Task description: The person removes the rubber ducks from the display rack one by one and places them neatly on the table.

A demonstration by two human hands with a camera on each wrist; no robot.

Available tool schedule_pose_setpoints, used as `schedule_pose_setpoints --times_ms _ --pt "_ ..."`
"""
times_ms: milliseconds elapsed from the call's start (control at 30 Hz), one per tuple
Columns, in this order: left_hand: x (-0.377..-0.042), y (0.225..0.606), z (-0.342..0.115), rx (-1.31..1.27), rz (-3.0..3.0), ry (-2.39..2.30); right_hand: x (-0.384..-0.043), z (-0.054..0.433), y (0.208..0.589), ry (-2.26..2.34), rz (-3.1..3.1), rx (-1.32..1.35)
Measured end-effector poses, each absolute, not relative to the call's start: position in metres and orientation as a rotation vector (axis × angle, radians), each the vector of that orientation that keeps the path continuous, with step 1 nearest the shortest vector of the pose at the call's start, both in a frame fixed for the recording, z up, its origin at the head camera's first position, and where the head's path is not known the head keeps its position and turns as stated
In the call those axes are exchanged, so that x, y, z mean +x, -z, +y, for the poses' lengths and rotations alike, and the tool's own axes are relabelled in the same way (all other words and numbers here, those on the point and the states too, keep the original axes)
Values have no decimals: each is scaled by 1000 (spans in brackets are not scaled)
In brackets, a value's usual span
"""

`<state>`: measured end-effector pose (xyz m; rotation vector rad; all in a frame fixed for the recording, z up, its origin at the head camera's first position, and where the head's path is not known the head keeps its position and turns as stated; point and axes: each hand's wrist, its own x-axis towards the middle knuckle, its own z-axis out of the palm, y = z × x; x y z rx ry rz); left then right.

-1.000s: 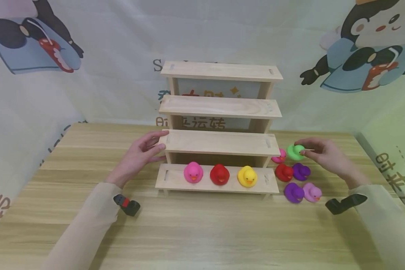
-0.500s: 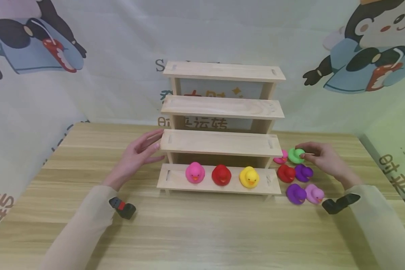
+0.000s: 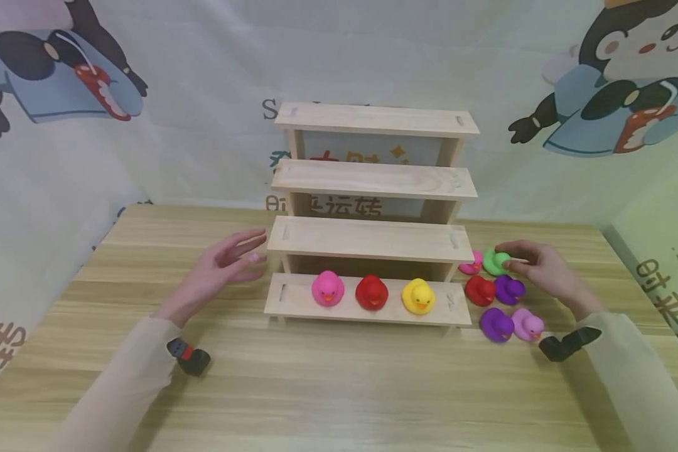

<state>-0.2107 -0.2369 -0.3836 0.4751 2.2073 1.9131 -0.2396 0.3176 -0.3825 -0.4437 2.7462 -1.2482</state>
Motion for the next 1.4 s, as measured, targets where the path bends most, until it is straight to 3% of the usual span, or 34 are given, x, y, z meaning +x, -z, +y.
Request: schedule_pose_setpoints --times_ms 667,1400 --pt "-191 390 -244 506 2299 -1549 -223 312 349 1244 2856 -545" --pt "-185 391 -230 554 2342 -1358 -201 292 334 1245 2859 -920"
